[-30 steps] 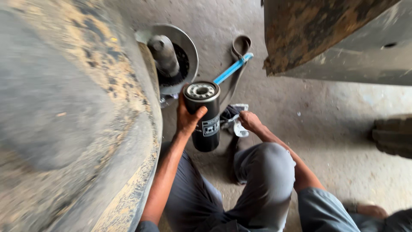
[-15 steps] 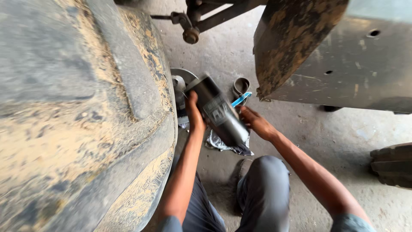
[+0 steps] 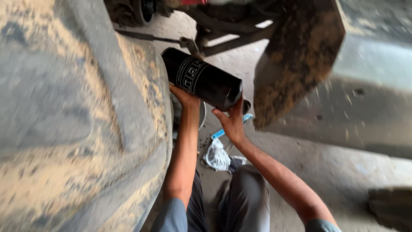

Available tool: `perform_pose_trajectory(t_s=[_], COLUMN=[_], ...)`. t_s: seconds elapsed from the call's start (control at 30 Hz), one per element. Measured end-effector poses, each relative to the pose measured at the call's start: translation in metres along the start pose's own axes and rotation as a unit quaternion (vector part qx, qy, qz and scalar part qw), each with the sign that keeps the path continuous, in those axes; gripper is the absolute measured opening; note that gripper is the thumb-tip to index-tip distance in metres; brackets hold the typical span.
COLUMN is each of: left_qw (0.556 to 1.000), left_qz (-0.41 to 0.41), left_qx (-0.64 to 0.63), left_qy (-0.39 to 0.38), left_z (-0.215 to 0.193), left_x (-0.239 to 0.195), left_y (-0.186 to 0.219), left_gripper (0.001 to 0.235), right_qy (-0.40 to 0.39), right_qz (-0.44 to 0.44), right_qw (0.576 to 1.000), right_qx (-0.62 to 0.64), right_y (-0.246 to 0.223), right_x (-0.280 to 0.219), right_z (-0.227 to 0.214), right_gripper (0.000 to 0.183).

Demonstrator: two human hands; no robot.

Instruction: The person removes an old oil filter from the underside of a tractor, allowing oil to drain into a metal pan. They then clean the filter housing with a cloth, prepare a new filter by applying oil to the gasket, and install the new filter by hand. Finally, they tighten the filter using a strap wrench.

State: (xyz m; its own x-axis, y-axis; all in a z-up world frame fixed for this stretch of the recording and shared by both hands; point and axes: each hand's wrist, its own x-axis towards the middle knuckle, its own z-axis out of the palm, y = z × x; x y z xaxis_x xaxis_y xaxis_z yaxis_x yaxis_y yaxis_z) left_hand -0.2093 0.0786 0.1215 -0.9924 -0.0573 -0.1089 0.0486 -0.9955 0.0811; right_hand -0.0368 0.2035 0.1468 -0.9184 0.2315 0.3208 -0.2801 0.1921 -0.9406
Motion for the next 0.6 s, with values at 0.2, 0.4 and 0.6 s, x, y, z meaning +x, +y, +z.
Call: perform_pose_trajectory(t_s=[0.2, 0.4, 0.6], left_qw=[0.997, 0.987, 0.99], left_qz=[0.024, 0.068, 0.116], left_qx=[0.07, 0.141, 0.08], left_qy=[-0.007, 0.019, -0.013], left_z=[0.06, 0.106, 0.143], left_x=[0.041, 0.085, 0.092], left_y=[-0.007, -0.014, 0.0], left_gripper=[0.089, 0.091, 0.069], right_qy=[0.064, 0.11, 0.118], right_qz=[-0.129, -0.202, -0.204], right_qw=[0.989, 0.965, 0.958], right_qx=[0.032, 0.127, 0.163], right_y=[0.012, -0.006, -0.028], right_x=[0.079, 0.152, 0.171], right_z=[0.011, 0.028, 0.044], right_gripper=[0.104, 0.093, 0.085])
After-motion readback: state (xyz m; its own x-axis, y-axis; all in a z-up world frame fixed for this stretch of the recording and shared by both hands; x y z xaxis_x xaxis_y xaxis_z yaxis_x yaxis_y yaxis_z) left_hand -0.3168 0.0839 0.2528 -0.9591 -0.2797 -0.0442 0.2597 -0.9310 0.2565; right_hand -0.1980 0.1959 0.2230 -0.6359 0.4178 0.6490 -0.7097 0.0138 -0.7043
